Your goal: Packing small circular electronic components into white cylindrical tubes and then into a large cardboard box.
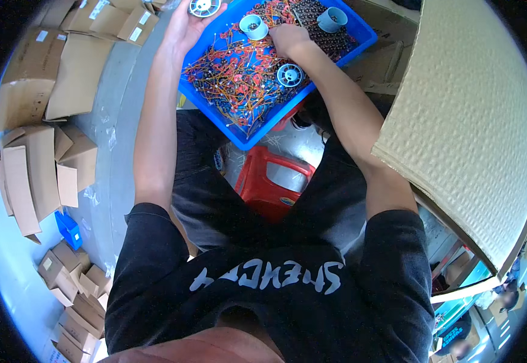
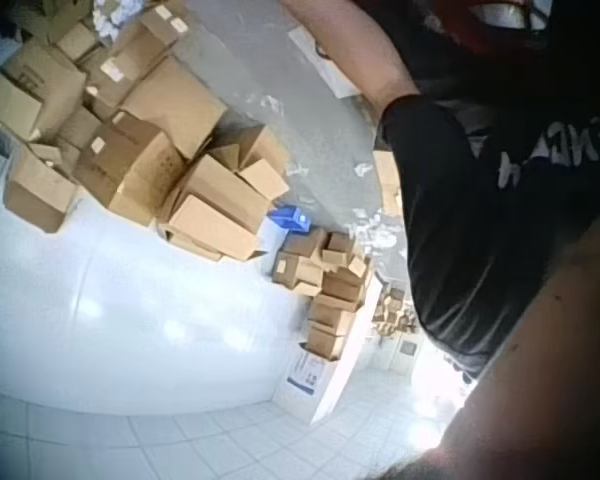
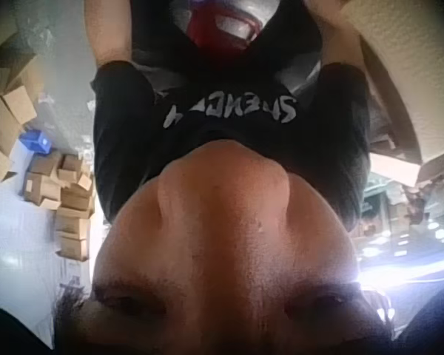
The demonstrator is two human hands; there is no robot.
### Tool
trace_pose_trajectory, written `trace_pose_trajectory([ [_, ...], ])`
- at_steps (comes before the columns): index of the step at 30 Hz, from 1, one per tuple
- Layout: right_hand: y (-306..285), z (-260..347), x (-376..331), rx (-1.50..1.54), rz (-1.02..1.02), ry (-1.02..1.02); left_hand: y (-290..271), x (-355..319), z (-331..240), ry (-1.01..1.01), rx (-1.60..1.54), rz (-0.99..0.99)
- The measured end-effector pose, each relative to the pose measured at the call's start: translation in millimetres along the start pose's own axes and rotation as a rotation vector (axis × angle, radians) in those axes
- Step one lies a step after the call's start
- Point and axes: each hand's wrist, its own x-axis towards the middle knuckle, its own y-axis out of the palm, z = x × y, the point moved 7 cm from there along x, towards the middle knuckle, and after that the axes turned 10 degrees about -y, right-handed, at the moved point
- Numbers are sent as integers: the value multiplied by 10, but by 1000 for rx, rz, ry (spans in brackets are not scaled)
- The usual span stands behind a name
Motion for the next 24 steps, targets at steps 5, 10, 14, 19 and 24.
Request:
trace_pose_trajectory([
  [5,38,-83,63,-86,-21,11,95,-27,16,169,231,-392],
  [10,0,-40,42,-20,-142,-79,114,-93,-30,218,202,-360],
  [14,-33,113,51,25,-151,-137,75,-114,-87,203,81,-289],
  [19,-110,138,60,4,-181,-205,222,-144,-81,247,144,-329],
  [24,-348,15,28,123,-150,-162,423,-301,-142,278,227,-352],
])
